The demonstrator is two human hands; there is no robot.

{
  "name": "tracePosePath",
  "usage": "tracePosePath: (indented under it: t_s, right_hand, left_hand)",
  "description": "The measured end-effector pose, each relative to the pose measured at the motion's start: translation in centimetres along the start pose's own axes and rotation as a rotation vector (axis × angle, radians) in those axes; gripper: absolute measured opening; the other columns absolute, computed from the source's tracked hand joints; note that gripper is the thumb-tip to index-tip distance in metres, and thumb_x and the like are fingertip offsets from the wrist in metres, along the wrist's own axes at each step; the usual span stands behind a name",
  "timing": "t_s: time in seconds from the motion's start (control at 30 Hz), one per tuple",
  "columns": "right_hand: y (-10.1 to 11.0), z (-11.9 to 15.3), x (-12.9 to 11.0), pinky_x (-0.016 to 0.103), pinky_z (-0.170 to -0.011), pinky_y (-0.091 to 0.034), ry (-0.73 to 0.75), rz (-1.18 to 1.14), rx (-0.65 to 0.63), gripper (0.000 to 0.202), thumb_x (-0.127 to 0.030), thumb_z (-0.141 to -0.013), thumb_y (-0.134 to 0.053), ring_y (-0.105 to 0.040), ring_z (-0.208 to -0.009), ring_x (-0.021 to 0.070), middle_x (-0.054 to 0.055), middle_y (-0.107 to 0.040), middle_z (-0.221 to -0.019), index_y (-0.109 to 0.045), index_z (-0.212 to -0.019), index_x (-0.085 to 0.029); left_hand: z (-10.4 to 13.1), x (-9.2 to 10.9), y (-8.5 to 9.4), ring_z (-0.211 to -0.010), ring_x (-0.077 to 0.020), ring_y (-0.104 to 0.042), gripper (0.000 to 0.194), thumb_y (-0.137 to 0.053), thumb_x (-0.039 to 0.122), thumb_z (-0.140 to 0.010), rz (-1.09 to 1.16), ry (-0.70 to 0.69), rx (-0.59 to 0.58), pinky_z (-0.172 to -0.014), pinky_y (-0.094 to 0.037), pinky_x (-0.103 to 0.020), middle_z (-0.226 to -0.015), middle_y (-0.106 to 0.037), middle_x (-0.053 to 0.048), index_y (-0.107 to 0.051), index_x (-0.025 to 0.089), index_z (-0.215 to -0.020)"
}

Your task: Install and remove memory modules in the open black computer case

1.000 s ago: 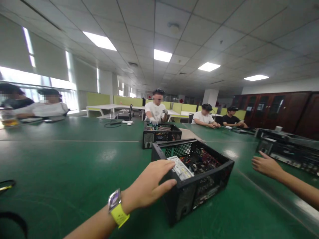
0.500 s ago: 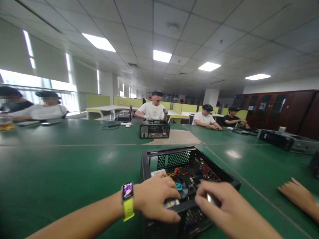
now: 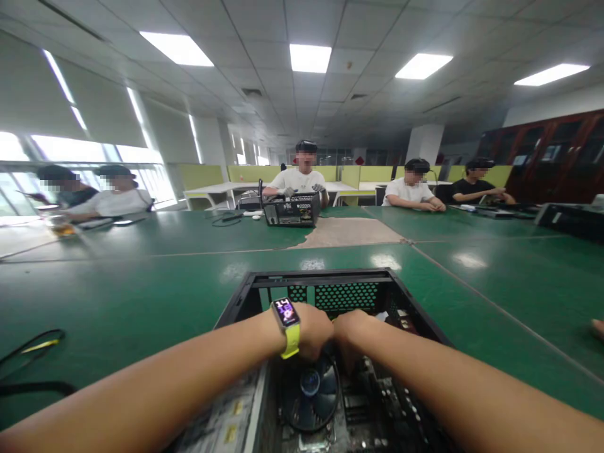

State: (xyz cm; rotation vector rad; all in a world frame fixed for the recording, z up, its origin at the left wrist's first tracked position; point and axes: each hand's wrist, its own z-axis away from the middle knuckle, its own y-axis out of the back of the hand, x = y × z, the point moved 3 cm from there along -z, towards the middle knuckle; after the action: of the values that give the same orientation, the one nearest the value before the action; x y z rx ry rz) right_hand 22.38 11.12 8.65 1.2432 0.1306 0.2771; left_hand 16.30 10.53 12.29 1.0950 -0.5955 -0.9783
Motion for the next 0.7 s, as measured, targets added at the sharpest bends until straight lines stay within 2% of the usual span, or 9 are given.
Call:
tracePosePath:
  t_s: [0.1,0.2,0.3,0.37,0.47,0.53,0.63,0.7]
  right_hand:
    - [-0.5,-0.3,1.5,0.026,-0.056,-0.042,-0.004,-0.008,0.008,0.030,-0.013,-0.039,-0.076,-0.060,-0.057,0.0175,-0.004,-0.055,-0.045,-0.047,-0.033,-0.022]
    - [-0.2,-0.8,3.0,0.026,-0.055,-0.041,0.022,-0.010,0.013,0.016,-0.008,-0.045,-0.073,-0.064,-0.063,0.0204,0.002,-0.066,-0.059,-0.065,-0.051,-0.020]
    - [0.4,-1.7,3.9,0.026,-0.056,-0.041,0.072,-0.012,0.042,0.017,-0.011,-0.057,-0.067,-0.066,-0.070,0.0230,0.007,-0.071,-0.074,-0.073,-0.071,-0.019]
    - [0.7,-2.2,4.1,0.027,-0.056,-0.041,0.104,-0.010,0.050,0.019,-0.020,-0.063,-0.064,-0.066,-0.072,0.0237,0.009,-0.071,-0.079,-0.073,-0.080,-0.019]
    - [0.7,-2.2,3.9,0.026,-0.059,-0.042,0.146,0.000,0.026,0.025,-0.028,-0.065,-0.063,-0.066,-0.076,0.0235,0.009,-0.072,-0.084,-0.073,-0.087,-0.020]
    - [0.8,-1.7,3.5,0.026,-0.060,-0.042,0.160,0.015,0.000,0.029,-0.026,-0.064,-0.065,-0.066,-0.078,0.0234,0.009,-0.072,-0.086,-0.073,-0.090,-0.020]
    - [1.5,-0.1,2.7,0.027,-0.057,-0.042,0.137,0.055,-0.038,0.028,-0.022,-0.065,-0.062,-0.066,-0.078,0.0254,0.011,-0.072,-0.086,-0.073,-0.090,-0.018]
    - [2.4,1.5,2.3,0.029,-0.055,-0.041,0.094,0.095,-0.055,0.024,-0.019,-0.068,-0.059,-0.067,-0.076,0.0284,0.014,-0.071,-0.084,-0.073,-0.086,-0.015]
  left_hand:
    - [-1.5,-0.7,-0.8,-0.075,-0.0242,-0.066,0.023,-0.065,0.007,-0.063,-0.017,-0.084,-0.119,-0.056,-0.045,-0.026,-0.083,-0.072,-0.010,-0.072,0.015,-0.083]
    - [-0.8,-2.0,-0.3,-0.088,-0.0248,-0.064,0.035,-0.054,0.007,-0.071,0.006,-0.107,-0.082,-0.068,-0.047,-0.029,-0.100,-0.070,-0.010,-0.067,0.017,-0.102]
    - [0.1,-3.2,0.3,-0.092,-0.0229,-0.062,0.037,-0.046,0.009,-0.078,0.084,-0.105,-0.055,-0.074,-0.046,-0.030,-0.106,-0.067,-0.010,-0.062,0.015,-0.111]
    - [0.2,-3.3,-0.1,-0.082,-0.0180,-0.064,0.032,-0.044,0.010,-0.081,0.162,-0.121,-0.140,-0.069,-0.047,-0.026,-0.096,-0.070,-0.006,-0.065,0.015,-0.105]
    - [-0.3,-2.7,-1.4,-0.064,-0.0131,-0.063,0.019,-0.054,0.012,-0.078,0.236,-0.136,-0.303,-0.060,-0.047,-0.021,-0.073,-0.070,0.000,-0.071,0.017,-0.085]
    - [-0.9,-2.3,-2.3,-0.063,-0.0154,-0.061,0.012,-0.063,0.014,-0.071,0.226,-0.108,-0.309,-0.061,-0.047,-0.023,-0.070,-0.070,-0.001,-0.072,0.017,-0.079]
    - [-1.8,-2.2,-3.5,-0.061,-0.0187,-0.059,0.021,-0.072,0.018,-0.061,0.198,-0.052,-0.254,-0.060,-0.046,-0.028,-0.070,-0.069,-0.004,-0.072,0.016,-0.082]
    - [-2.3,-2.1,-4.0,-0.054,-0.0179,-0.057,0.018,-0.077,0.018,-0.054,0.206,-0.035,-0.249,-0.055,-0.045,-0.027,-0.058,-0.066,-0.002,-0.072,0.016,-0.072]
